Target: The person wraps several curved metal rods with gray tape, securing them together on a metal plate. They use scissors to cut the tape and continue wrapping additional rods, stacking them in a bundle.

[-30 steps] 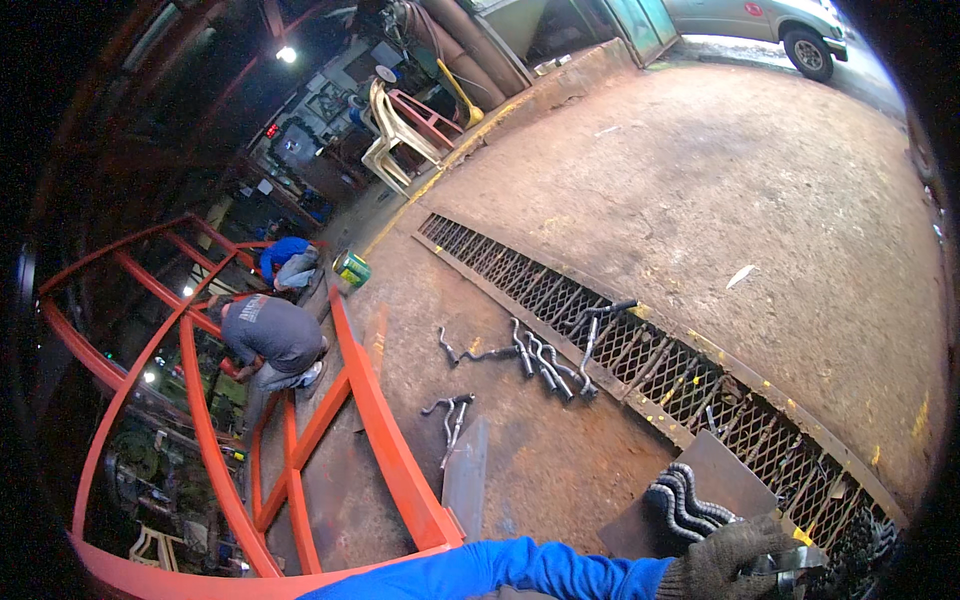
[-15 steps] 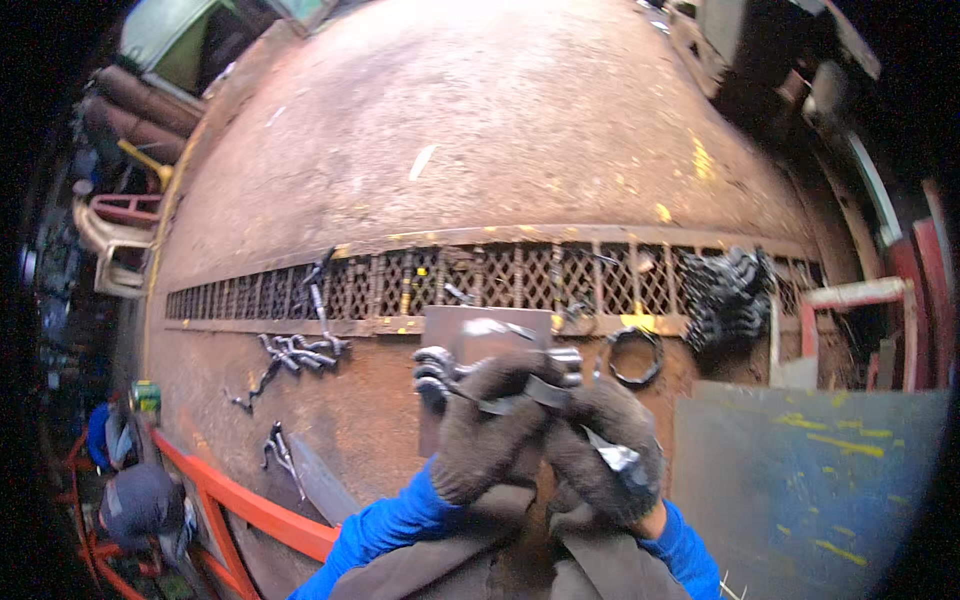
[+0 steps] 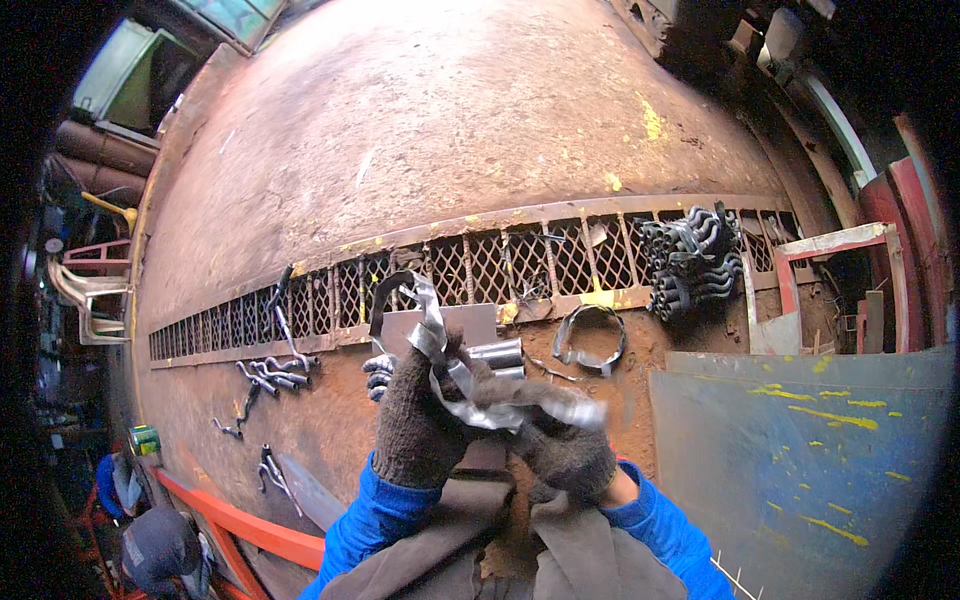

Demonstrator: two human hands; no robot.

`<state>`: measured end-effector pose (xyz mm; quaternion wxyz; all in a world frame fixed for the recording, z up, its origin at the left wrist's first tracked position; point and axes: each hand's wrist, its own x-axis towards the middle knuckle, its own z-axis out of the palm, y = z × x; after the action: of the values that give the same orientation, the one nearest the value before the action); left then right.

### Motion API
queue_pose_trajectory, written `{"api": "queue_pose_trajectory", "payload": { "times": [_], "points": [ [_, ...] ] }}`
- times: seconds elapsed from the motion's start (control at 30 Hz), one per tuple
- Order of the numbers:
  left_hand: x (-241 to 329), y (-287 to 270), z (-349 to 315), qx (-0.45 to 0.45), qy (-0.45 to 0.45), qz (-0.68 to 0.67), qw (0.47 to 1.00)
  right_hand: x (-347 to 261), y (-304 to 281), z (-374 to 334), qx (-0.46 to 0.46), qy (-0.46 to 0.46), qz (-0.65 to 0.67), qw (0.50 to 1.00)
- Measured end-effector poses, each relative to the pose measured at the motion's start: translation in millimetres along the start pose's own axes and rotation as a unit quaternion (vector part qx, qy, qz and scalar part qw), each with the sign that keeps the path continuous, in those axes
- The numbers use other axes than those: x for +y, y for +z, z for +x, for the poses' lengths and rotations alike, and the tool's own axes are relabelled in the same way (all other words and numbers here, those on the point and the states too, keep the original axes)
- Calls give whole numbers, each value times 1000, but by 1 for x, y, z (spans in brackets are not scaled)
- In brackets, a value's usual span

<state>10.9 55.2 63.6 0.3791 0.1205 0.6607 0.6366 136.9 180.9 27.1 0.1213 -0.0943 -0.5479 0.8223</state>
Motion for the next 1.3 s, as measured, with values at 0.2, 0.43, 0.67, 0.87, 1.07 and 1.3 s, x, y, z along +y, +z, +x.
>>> {"api": "queue_pose_trajectory", "payload": {
  "times": [0.2,0.43,0.67,0.87,1.07,1.3],
  "points": [
    [-15,4,4,-36,-9,-394,918,-20,-7,22,-7,-123,-333,935],
    [15,14,7,116,-132,-122,977,-24,3,31,-50,-243,-402,881],
    [17,9,7,141,-147,-192,960,-35,5,28,-87,-251,-438,859],
    [11,-1,-1,41,-54,-207,976,-26,2,27,-65,-230,-398,886],
    [10,-9,-4,36,-81,-221,971,-18,5,13,-5,-54,9,998],
    [1,3,-9,70,77,-44,994,-26,3,14,89,-56,261,960]
  ]
}}
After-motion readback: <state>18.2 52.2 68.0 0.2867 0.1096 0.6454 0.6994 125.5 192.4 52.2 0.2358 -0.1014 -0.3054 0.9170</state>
